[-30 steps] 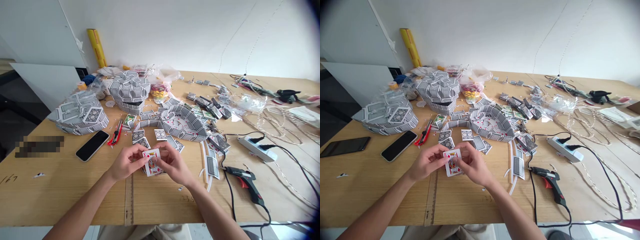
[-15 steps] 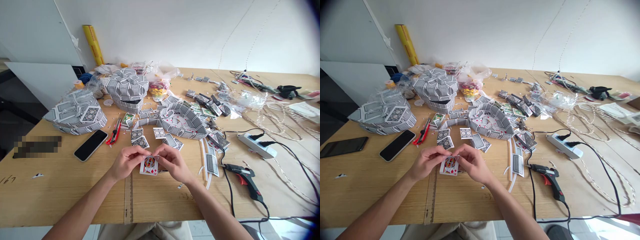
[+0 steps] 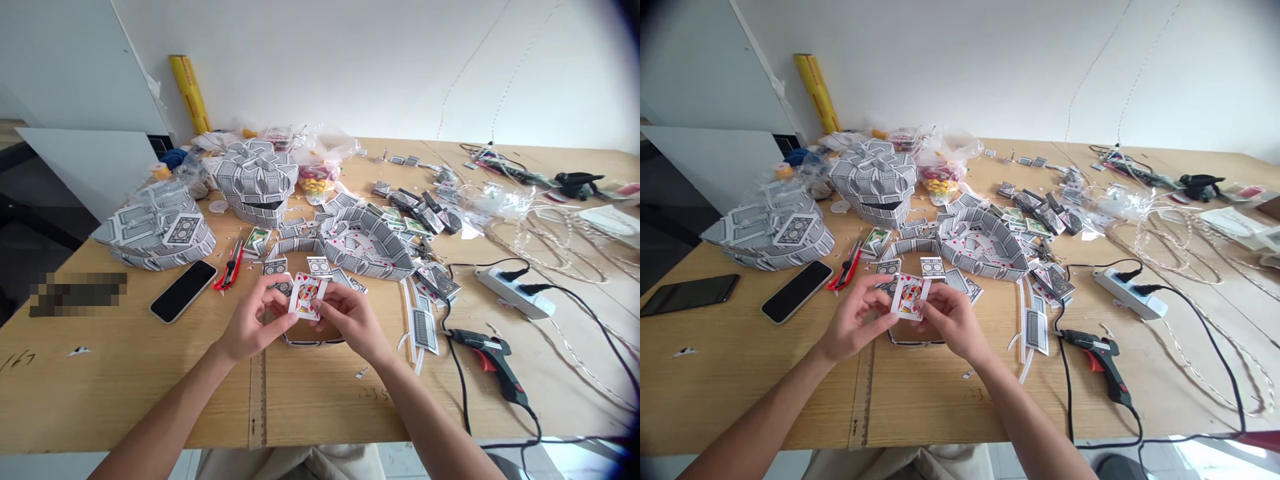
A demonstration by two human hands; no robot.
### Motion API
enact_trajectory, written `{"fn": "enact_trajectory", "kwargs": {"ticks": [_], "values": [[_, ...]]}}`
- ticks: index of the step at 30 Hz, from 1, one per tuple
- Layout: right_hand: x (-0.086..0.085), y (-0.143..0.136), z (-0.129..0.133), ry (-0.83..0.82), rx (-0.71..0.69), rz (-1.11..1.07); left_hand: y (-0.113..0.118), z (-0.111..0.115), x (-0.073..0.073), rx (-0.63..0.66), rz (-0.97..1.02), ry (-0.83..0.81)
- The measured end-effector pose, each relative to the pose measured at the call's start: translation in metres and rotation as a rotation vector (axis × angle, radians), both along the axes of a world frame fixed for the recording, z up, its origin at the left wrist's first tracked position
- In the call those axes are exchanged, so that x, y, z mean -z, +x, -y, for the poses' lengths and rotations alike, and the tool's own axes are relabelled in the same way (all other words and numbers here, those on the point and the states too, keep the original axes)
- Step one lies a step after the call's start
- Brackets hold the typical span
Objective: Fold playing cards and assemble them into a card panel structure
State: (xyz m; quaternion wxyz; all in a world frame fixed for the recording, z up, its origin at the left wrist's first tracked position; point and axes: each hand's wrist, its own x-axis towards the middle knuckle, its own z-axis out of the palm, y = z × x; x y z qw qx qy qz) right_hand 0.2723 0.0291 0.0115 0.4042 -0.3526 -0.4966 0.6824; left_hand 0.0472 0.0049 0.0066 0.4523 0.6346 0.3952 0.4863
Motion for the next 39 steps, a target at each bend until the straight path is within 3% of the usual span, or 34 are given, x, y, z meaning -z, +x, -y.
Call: {"fn": "enact_trajectory", "kwargs": {"ticks": [4,7,10,13,19,24,27,31,36,39], "values": [[-0.001,0.000,-0.001,-0.071,0.030,-0.076,-0.001,-0.002,0.001,0.048,-0.211,0.224],[-0.001,-0.001,0.001,-0.082,0.045,-0.102,-0.001,-0.005,0.001,0.017,-0.201,0.284],[-0.002,-0.001,0.004,0.008,0.000,-0.078,-0.001,-0.006,0.000,-0.017,-0.144,0.285],[0.001,-0.002,0.005,0.115,-0.032,-0.043,-0.001,-0.004,-0.001,-0.031,-0.079,0.211],[0.009,-0.006,0.007,0.247,0.106,0.097,0.009,0.003,-0.001,-0.064,0.062,-0.007],[0.007,-0.006,0.007,0.229,0.140,0.089,0.011,0.004,0.002,-0.067,0.140,-0.084],[0.005,-0.005,0.005,0.183,0.107,0.048,0.007,0.003,0.006,-0.045,0.286,-0.131],[0.006,-0.005,0.005,0.100,0.015,-0.045,0.005,0.001,0.010,0.074,0.373,-0.221],[-0.002,-0.001,0.011,0.082,-0.080,-0.078,0.009,0.001,-0.003,0.220,0.356,-0.291],[-0.014,0.016,0.007,0.249,-0.069,0.075,0.008,-0.001,-0.018,0.198,0.261,-0.232]]}}
